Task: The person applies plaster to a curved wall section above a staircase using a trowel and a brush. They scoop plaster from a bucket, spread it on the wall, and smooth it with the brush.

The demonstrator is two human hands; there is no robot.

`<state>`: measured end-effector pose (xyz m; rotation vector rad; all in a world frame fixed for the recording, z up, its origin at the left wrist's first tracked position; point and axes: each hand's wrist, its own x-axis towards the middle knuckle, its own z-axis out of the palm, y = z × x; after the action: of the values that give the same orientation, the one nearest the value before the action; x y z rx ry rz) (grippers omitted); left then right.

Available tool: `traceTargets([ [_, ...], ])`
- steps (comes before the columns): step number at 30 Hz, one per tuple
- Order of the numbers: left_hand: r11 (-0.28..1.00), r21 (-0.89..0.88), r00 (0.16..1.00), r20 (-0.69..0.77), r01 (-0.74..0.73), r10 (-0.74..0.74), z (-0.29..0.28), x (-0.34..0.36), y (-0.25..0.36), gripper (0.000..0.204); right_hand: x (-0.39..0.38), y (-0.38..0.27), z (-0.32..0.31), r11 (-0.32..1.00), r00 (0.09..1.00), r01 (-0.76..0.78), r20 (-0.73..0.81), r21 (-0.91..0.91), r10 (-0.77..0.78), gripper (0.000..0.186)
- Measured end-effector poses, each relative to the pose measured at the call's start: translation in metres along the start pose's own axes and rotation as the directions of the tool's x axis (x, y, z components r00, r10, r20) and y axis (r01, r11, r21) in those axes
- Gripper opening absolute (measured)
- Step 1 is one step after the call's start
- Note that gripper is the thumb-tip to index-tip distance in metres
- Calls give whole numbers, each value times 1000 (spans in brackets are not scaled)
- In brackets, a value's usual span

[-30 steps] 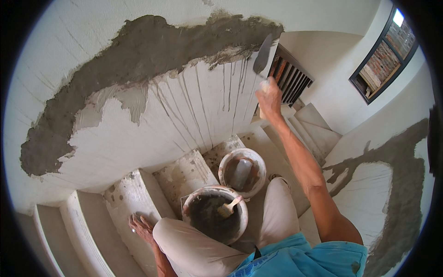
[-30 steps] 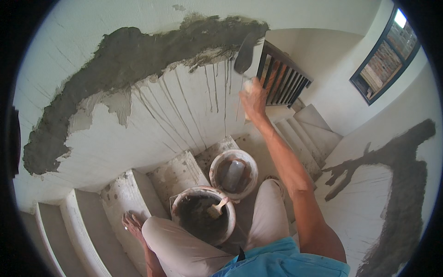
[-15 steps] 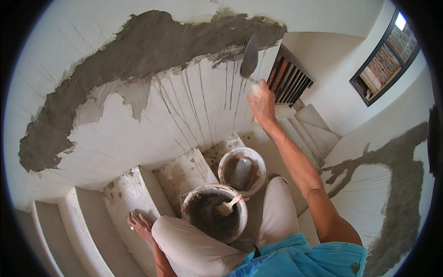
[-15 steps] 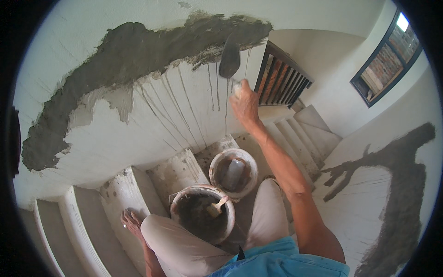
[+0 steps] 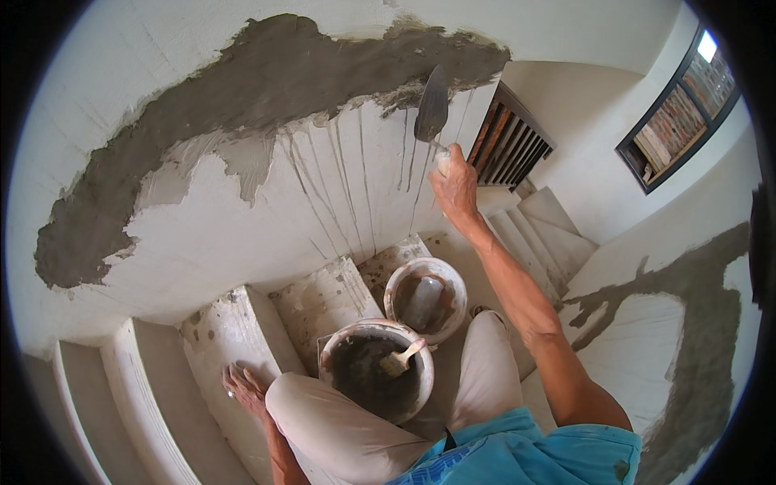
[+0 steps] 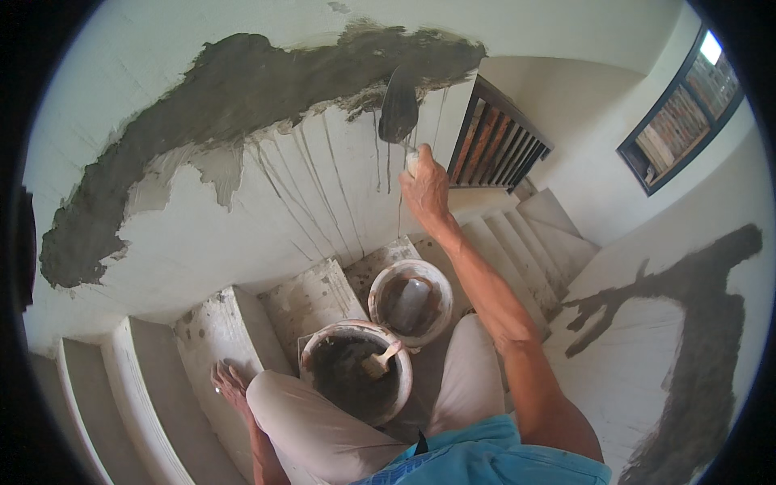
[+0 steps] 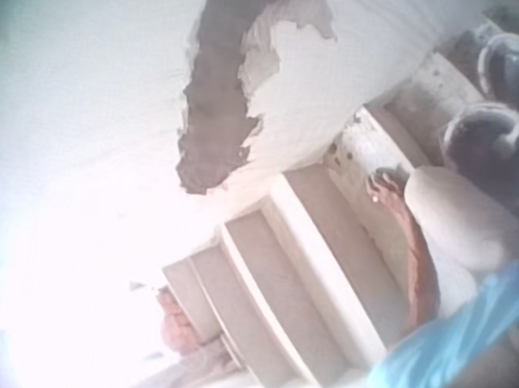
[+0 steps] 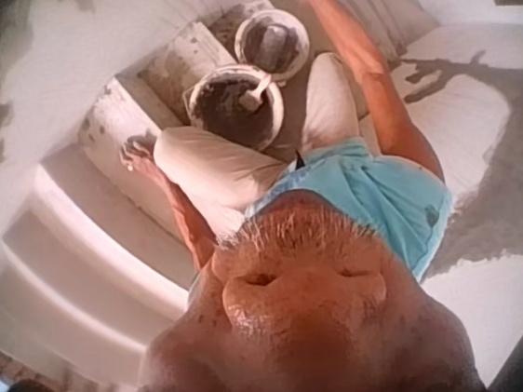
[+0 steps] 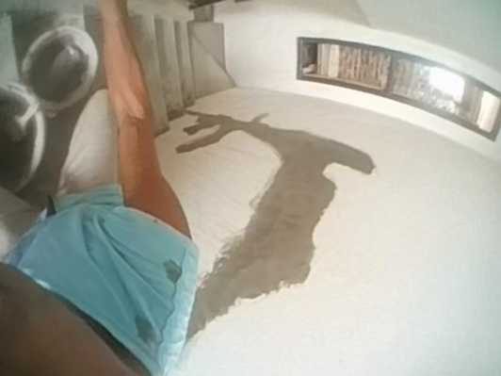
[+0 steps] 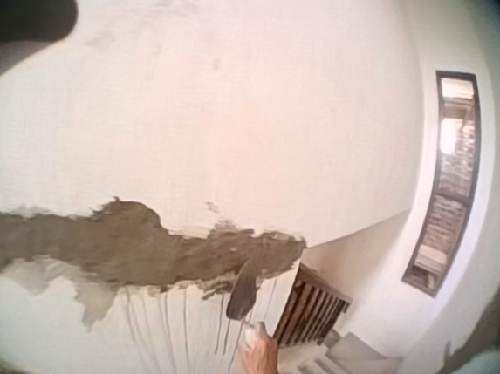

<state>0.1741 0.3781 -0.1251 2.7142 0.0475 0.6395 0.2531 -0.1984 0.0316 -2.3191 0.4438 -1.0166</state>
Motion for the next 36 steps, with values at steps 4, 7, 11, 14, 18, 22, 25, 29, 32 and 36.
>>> traceTargets([
  [4, 1000, 7, 1000, -4, 1, -1, 2, 1, 7, 43, -15, -10, 17, 976, 998, -1, 55, 220, -12, 28],
  [7, 1000, 16, 1000, 15, 25, -25, -3, 0, 5, 43, -40, -26, 25, 978, 951, 211, 230, -2, -205, 29],
  [11, 1000, 30, 1000, 9, 5, -5, -2, 0, 2, 42, -34, -24, 22, 987, 990, 112, 69, 112, -120, 26],
  [14, 998, 60, 999, -22, -32, 33, 6, -1, -9, 42, -11, -25, 21, 993, 999, 36, 1, 109, -36, 27],
  [18, 1000, 23, 1000, 0, 17, -17, 7, 0, 0, 42, -30, -30, 41, 986, 980, 163, 113, 18, -164, 26],
  [22, 998, 6, 998, 17, 66, -66, 0, -1, 3, 42, -64, -55, 43, 969, 933, 238, 265, 60, -245, 27],
  [25, 998, -11, 998, 18, 67, -67, 1, -2, -1, 42, -51, -67, 37, 984, 967, 150, 192, 92, -165, 26],
  [29, 999, -17, 999, 20, 49, -49, 3, -2, -4, 43, -31, -70, 38, 986, 978, 154, 131, 65, -162, 25],
  [32, 999, 3, 998, 30, 49, -49, 2, -1, 2, 42, -49, -67, 47, 964, 934, 264, 237, 40, -266, 24],
  [36, 999, 5, 999, 0, 41, -41, 5, -3, -4, 41, -64, -84, 38, 966, 905, 246, 338, 76, -257, 24],
])
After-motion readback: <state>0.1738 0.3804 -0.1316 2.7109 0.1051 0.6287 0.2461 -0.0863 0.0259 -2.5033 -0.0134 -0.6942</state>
